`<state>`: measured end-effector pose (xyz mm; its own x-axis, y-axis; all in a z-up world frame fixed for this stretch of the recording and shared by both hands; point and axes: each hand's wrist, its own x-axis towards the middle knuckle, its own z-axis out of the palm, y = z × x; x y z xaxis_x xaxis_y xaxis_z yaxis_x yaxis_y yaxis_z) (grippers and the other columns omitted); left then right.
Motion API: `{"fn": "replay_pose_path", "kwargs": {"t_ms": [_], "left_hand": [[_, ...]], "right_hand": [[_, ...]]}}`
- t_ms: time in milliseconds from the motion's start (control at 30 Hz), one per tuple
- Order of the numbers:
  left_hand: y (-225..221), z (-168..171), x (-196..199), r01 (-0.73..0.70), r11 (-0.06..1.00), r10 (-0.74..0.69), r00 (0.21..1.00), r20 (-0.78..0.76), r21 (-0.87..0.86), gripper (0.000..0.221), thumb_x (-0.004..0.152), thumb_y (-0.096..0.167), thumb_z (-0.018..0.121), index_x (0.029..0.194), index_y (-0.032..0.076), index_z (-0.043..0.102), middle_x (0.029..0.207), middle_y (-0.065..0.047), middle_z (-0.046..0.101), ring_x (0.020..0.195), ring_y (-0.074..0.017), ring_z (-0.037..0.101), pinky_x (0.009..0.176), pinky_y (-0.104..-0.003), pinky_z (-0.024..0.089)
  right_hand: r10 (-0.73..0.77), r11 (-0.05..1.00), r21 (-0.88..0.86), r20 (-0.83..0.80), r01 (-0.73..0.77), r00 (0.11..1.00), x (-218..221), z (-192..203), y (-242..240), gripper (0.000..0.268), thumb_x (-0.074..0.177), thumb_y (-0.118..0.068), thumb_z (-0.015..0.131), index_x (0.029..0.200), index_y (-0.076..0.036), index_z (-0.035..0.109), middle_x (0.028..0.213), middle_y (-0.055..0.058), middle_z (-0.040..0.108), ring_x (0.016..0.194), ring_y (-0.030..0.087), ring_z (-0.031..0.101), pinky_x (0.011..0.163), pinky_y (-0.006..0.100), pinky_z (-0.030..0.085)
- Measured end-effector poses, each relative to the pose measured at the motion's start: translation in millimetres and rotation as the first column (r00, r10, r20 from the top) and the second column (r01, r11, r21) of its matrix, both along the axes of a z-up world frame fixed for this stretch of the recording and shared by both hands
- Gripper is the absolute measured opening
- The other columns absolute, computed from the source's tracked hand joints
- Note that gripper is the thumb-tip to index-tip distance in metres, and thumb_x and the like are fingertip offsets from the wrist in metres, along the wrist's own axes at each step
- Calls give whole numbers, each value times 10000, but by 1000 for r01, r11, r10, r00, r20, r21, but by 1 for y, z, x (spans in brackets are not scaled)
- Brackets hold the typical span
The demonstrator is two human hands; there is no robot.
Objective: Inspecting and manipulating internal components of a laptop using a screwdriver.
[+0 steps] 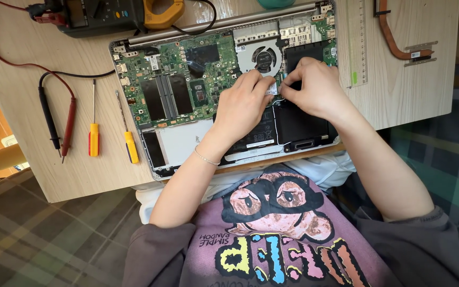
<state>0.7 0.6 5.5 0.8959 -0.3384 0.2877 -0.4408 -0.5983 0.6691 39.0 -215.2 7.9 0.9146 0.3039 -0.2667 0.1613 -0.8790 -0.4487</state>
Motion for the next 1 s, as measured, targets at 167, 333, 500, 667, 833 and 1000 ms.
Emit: {"fn": "replay_pose_path", "kwargs": {"t_ms": [167,333,500,667,833,1000], "left_hand": [[0,-1,0,6,1000,-6,1000,-2,14,335,860,159,787,1163,87,664,1017,-48,580,988,-234,651,719,-356,560],[0,0,0,4,1000,-4,1000,-3,10,326,871,161,788,1164,91,663,1021,-45,583,987,-230,652,717,-354,558],[-1,0,0,-5,1000,5,1000,-7,11,334,861,167,792,1162,99,666,1016,-46,581,985,-232,652,714,-361,556],[0,-2,0,-2,1000,2,1000,2,17,342,855,164,790,1166,100,664,1022,-45,583,997,-236,652,719,-359,557],[0,2,-2,-10,1000,9,999,44,20,333,869,150,780,1175,91,663,1035,-55,590,1013,-246,653,725,-362,557],[0,9,-2,-8,1000,8,1000,-16,2,279,882,151,754,1151,97,699,999,-54,610,974,-255,662,731,-379,561]], "right_hand": [[-2,1000,6,38,2,999,-3,-3,0,180,818,-314,795,843,-137,816,901,80,631,954,300,646,829,462,464],[-20,997,75,-55,24,998,3,-1,-6,207,854,-346,783,915,-150,817,888,74,633,919,293,650,821,450,480],[-21,999,30,-109,25,994,7,0,-2,226,827,-340,785,924,-138,813,936,88,657,908,316,659,823,446,499],[10,1000,2,4,-10,1000,2,-3,2,199,809,-310,799,872,-123,823,935,100,656,928,326,660,817,464,493],[-17,999,52,11,16,1000,-2,10,-1,180,819,-294,801,872,-124,826,911,114,635,908,331,654,795,445,503],[-105,974,202,-20,107,994,-9,22,-17,184,915,-261,739,1006,-125,823,848,106,617,847,282,636,732,417,502]]}}
